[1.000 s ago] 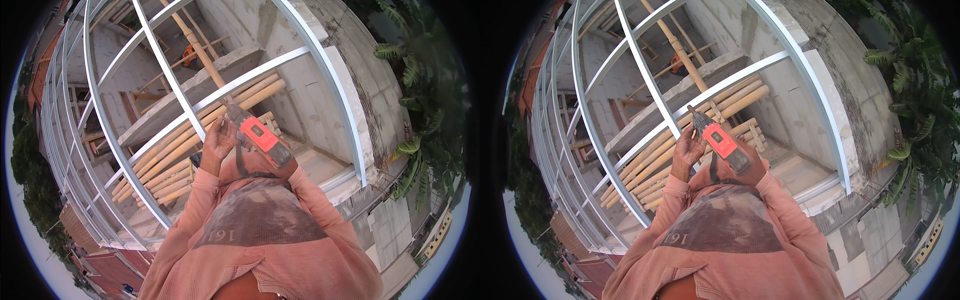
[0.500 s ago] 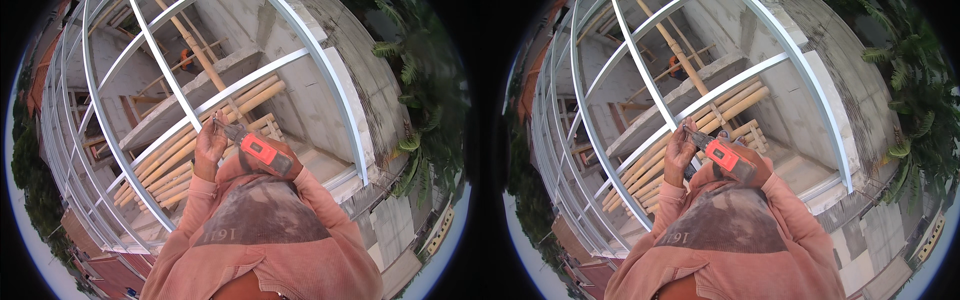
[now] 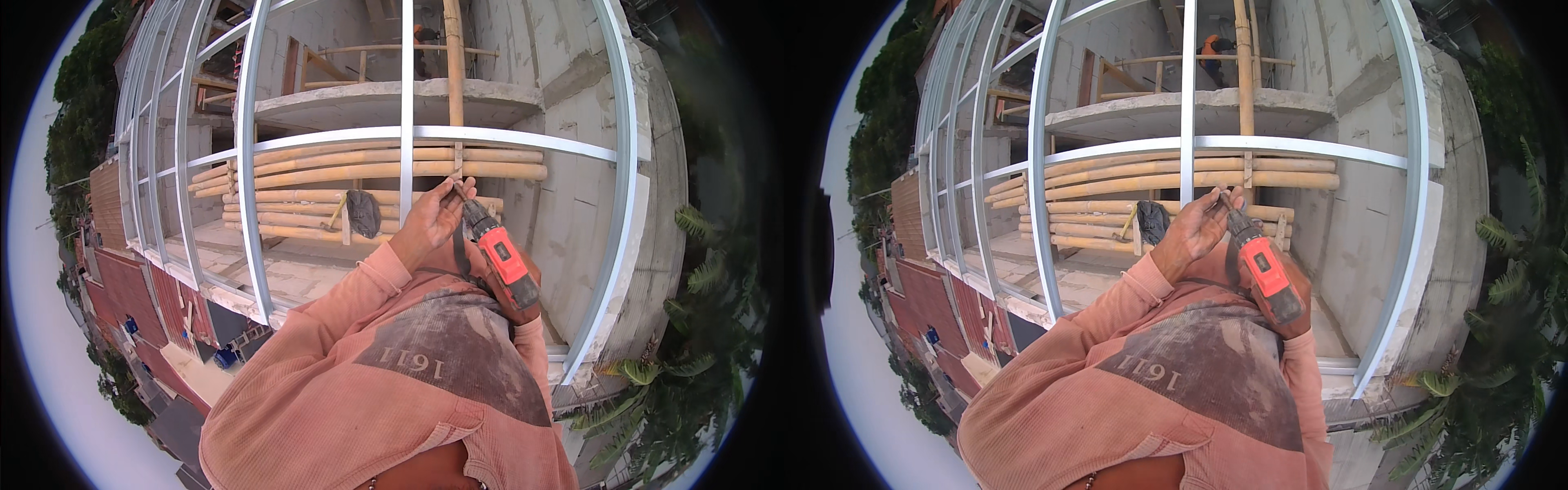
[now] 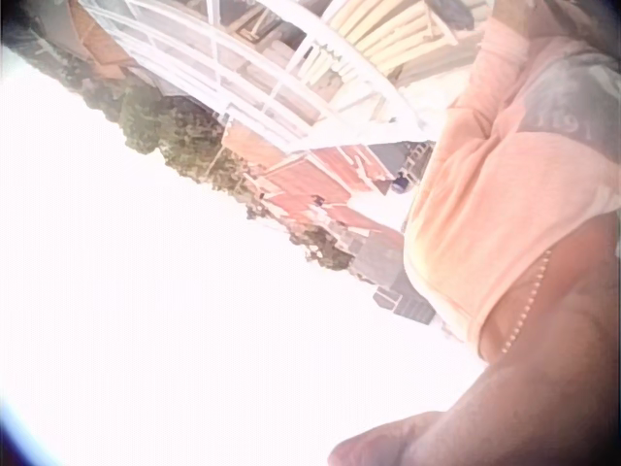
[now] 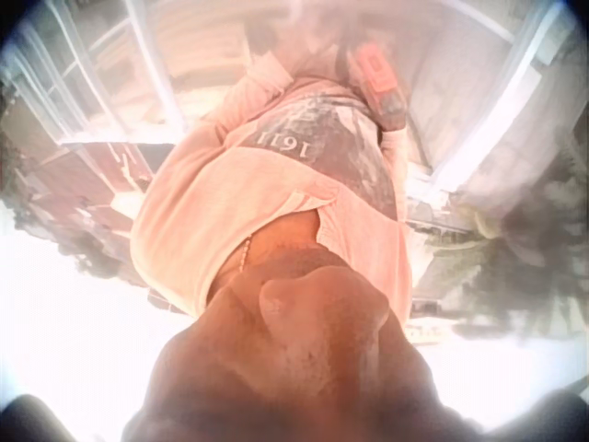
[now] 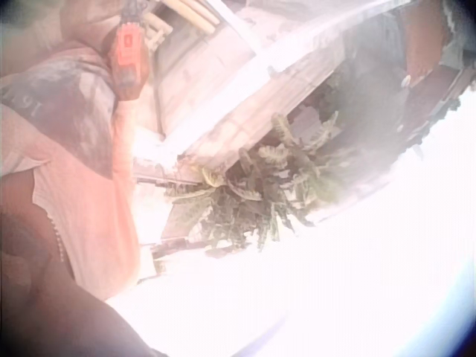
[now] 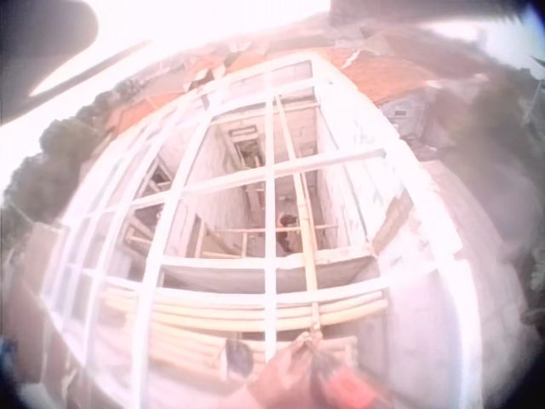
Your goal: The person installs a metal beam onto a roof frame using a power drill. They position the beam against a concrete wall and secure it with screws.
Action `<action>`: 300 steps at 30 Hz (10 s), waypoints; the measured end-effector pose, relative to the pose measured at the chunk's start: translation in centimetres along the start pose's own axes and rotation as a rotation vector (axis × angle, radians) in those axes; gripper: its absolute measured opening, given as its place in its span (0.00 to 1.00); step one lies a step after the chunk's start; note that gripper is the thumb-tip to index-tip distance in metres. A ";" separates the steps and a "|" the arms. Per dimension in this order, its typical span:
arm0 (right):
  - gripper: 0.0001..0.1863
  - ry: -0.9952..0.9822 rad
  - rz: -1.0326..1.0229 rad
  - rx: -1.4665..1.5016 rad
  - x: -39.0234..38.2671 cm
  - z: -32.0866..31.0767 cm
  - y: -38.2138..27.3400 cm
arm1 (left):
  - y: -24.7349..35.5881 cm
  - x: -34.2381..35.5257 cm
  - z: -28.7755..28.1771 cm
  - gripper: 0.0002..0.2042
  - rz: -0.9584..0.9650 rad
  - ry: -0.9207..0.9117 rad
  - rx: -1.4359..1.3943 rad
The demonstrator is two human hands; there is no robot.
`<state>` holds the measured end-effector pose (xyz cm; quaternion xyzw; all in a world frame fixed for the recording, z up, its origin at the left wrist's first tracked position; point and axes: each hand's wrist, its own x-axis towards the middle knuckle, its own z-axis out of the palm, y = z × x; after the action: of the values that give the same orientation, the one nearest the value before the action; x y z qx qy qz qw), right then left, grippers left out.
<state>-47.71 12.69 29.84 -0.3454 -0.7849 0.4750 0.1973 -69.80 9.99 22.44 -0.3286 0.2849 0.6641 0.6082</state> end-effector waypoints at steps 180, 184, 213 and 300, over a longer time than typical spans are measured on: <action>0.06 0.779 1.237 0.413 -12.9 4.1 -3.9 | 10.6 20.2 -16.9 0.27 0.443 0.552 1.810; 0.07 0.813 1.233 0.548 -11.9 3.9 -3.9 | 11.4 20.8 -17.1 0.29 0.432 0.468 1.681; 0.16 0.920 1.006 0.382 -16.2 9.5 0.8 | -17.7 -13.8 21.1 0.38 -0.523 -1.805 0.724; 0.28 1.356 0.676 0.761 6.9 -9.3 -15.0 | -0.8 36.0 2.0 0.31 0.107 -0.247 2.641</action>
<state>-51.79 18.72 47.32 -0.6816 -0.1381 0.4303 0.5756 -70.74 33.93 -4.51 0.5792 0.6677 -0.0616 0.4636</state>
